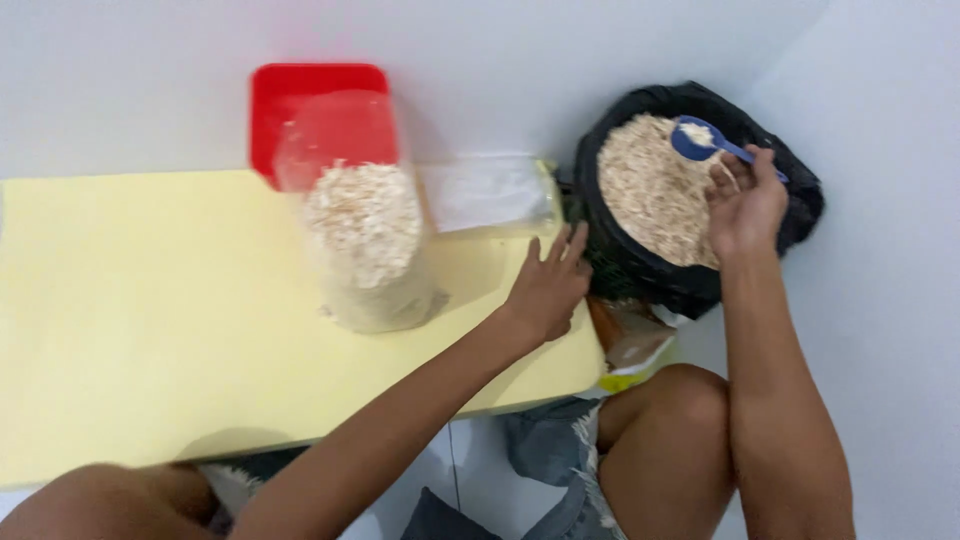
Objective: The person uses a blue scoop to transfer wood shavings from a large black bag into a transparent plastic bag, weighing the filled bag on a red scale before setting aside empty plastic sleeves.
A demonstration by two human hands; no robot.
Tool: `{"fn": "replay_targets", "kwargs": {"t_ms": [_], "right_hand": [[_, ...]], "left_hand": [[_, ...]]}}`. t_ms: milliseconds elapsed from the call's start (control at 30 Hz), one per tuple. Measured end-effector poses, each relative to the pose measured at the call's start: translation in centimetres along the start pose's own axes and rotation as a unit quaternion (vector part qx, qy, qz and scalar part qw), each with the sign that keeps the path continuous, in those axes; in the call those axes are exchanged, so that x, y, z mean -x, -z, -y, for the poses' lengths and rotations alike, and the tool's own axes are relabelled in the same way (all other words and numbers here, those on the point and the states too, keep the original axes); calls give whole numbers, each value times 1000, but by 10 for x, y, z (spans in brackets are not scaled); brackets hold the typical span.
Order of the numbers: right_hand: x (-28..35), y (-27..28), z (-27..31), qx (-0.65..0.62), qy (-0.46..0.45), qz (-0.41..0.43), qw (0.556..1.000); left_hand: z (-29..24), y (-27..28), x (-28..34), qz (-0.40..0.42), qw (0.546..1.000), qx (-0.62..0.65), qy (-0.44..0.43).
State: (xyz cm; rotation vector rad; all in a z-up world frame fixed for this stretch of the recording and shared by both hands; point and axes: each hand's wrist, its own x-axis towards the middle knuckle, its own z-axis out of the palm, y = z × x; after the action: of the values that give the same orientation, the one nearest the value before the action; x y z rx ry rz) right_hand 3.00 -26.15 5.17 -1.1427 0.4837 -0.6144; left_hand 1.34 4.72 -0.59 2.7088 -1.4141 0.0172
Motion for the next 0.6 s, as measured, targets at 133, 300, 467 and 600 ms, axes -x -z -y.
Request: {"fn": "replay_targets", "kwargs": {"t_ms": [133,300,467,600], "right_hand": [[36,-40,18,-90,-11,22,996],[85,-100,42,-61,19,17,998],[126,-159,51,-71,17,118,990],[174,-222,51,-78,37,233,969]], "left_hand": [[18,75,60,-207,975,68,-48],[35,169,115,-259,950,137,-104],[97,221,170,-396,906,145,-42],[171,226,191,-425,886,67,171]]}}
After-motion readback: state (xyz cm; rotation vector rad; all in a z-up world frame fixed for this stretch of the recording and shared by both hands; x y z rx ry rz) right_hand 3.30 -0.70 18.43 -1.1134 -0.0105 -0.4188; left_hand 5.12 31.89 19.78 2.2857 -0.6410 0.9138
